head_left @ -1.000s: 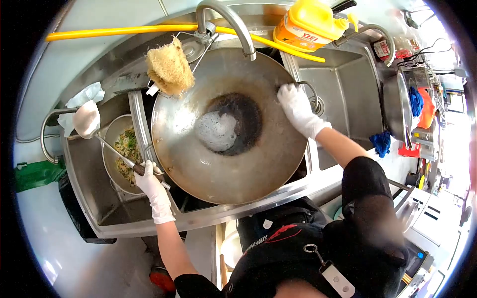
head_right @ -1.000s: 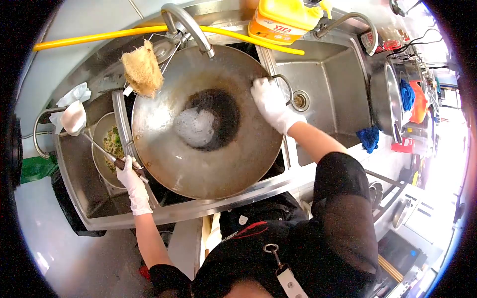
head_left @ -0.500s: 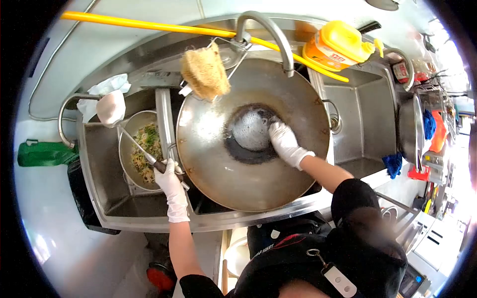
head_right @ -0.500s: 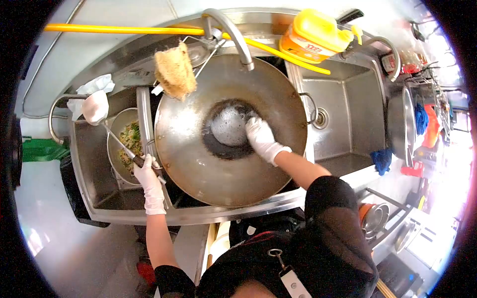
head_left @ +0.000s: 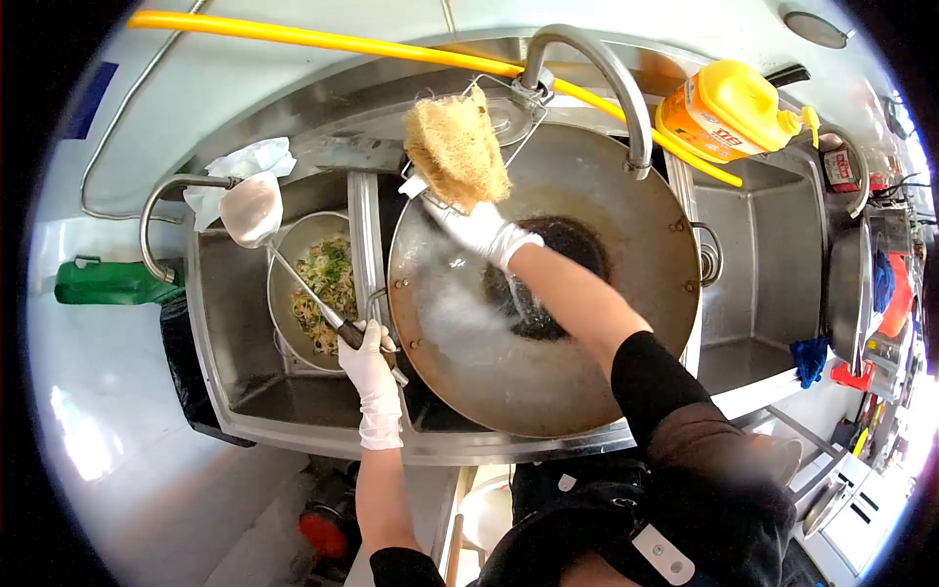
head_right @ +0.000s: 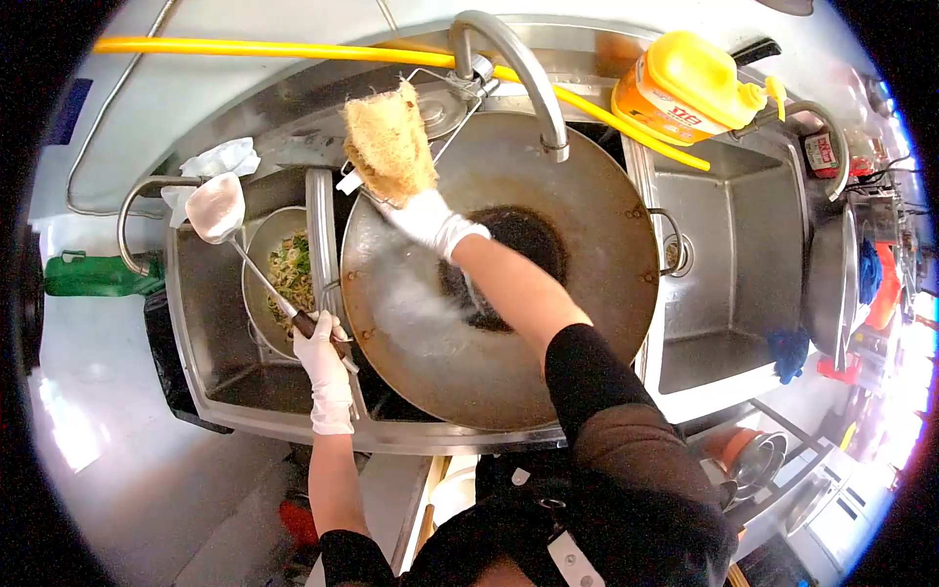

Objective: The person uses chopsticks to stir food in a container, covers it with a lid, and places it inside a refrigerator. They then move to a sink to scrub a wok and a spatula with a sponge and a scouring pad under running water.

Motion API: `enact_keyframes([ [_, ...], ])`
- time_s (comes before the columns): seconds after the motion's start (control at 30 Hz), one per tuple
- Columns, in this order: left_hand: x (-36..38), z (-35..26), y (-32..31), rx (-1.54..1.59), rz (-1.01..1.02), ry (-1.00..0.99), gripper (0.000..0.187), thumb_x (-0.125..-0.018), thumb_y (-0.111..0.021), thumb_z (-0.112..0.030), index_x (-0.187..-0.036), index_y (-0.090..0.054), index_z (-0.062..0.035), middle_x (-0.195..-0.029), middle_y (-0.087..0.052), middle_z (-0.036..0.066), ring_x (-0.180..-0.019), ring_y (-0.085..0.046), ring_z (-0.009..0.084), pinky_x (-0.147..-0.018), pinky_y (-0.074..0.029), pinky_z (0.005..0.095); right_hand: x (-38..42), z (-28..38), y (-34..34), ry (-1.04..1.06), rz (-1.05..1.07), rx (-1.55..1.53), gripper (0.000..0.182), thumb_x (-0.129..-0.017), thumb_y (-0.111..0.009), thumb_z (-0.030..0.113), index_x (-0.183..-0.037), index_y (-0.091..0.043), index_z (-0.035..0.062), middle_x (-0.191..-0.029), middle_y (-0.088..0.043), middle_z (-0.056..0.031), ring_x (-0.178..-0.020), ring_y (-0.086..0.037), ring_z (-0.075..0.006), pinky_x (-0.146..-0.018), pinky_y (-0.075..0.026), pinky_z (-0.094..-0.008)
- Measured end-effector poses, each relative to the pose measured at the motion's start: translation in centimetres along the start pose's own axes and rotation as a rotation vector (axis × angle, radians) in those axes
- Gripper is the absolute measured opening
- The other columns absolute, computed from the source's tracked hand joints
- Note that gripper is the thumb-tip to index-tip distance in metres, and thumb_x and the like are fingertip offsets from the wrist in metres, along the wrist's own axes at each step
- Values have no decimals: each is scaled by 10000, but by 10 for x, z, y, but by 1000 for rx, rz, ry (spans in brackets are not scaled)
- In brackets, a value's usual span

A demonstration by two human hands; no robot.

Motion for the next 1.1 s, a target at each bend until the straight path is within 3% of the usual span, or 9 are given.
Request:
enact_keyframes([
  [0.03, -2, 2, 1, -12, 7, -16, 170, -838, -606, 0, -921, -461, -30, -711, -556, 70, -515, -499, 129, -498, -420, 251, -2, 5, 24, -37, -186, -372, 341, -902, -506, 290, -1164, -564, 80, -1080, -619, -156, -1005, -585, -301, -923, -436, -351],
  [0.17, -1, 0, 1, -71, 25, -55, 124, -845, -605, -29, -874, -485, -35, -694, -551, 56, -506, -500, 130, -495, -424, 259, -3, -31, 126, -65, -47, 894, 202, -882, -427, 149, -890, -602, 49, -829, -617, -182, -770, -607, -316, -693, -494, -401],
  [0.23, 2, -5, -3, -57, 44, -49, 110, -849, -599, -20, -873, -493, -33, -687, -542, 46, -521, -495, 127, -507, -416, 263, 39, -27, 187, -266, -522, 376, 242, -922, -364, 158, -931, -569, 29, -821, -618, -204, -790, -615, -352, -685, -492, -430],
  [0.33, 2, -3, -2, -55, 42, -40, 97, -858, -589, -15, -881, -496, -28, -686, -537, 40, -534, -490, 127, -524, -412, 268, 101, -9, 236, -264, -443, 1109, 243, -902, -390, 103, -1105, -489, 13, -977, -552, -225, -837, -589, -364, -687, -499, -438],
  [0.67, -1, -1, 0, -38, 34, -19, 132, -851, -597, -19, -894, -473, -35, -710, -551, 54, -513, -497, 124, -505, -422, 253, 85, -56, 191, -634, -231, 927, 138, -858, -446, 56, -931, -563, 58, -866, -589, -205, -732, -631, -302, -611, -524, -401],
  [0.77, -2, -4, 0, -21, 35, 1, 128, -856, -592, -20, -893, -470, -37, -710, -550, 53, -515, -493, 123, -510, -422, 253, 75, -66, 106, -97, -69, 1291, 152, -827, -481, 76, -967, -537, 55, -805, -541, -101, -642, -592, -203, -543, -510, -321],
  [0.87, 1, -2, -3, -12, 26, 22, 128, -859, -587, -18, -895, -466, -39, -713, -549, 54, -519, -493, 125, -512, -419, 254, 145, -64, 40, 106, 199, 1545, 367, -795, -482, 152, -1140, -519, 34, -942, -557, -76, -714, -563, -144, -581, -453, -263],
  [1.0, -1, -2, 1, -49, 42, 14, 138, -859, -591, -21, -902, -462, -39, -712, -551, 49, -533, -498, 125, -515, -410, 253, 213, -39, 41, -225, 749, 1109, 247, -770, -549, 70, -1009, -599, 32, -948, -616, -129, -882, -629, -229, -792, -501, -366],
  [1.1, 0, -3, -1, 14, 43, 33, 137, -859, -590, -11, -900, -462, -40, -710, -552, 52, -522, -494, 121, -508, -412, 247, 176, -40, 106, -114, 407, 1441, 223, -761, -547, 75, -971, -605, 30, -845, -597, -109, -788, -630, -235, -696, -514, -389],
])
Point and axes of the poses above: each hand's wrist, its own x-axis away from the middle knuckle, its own y-axis out of the back of the hand, z = x × y, the point moved 5 cm from there along -x, towards the middle knuckle
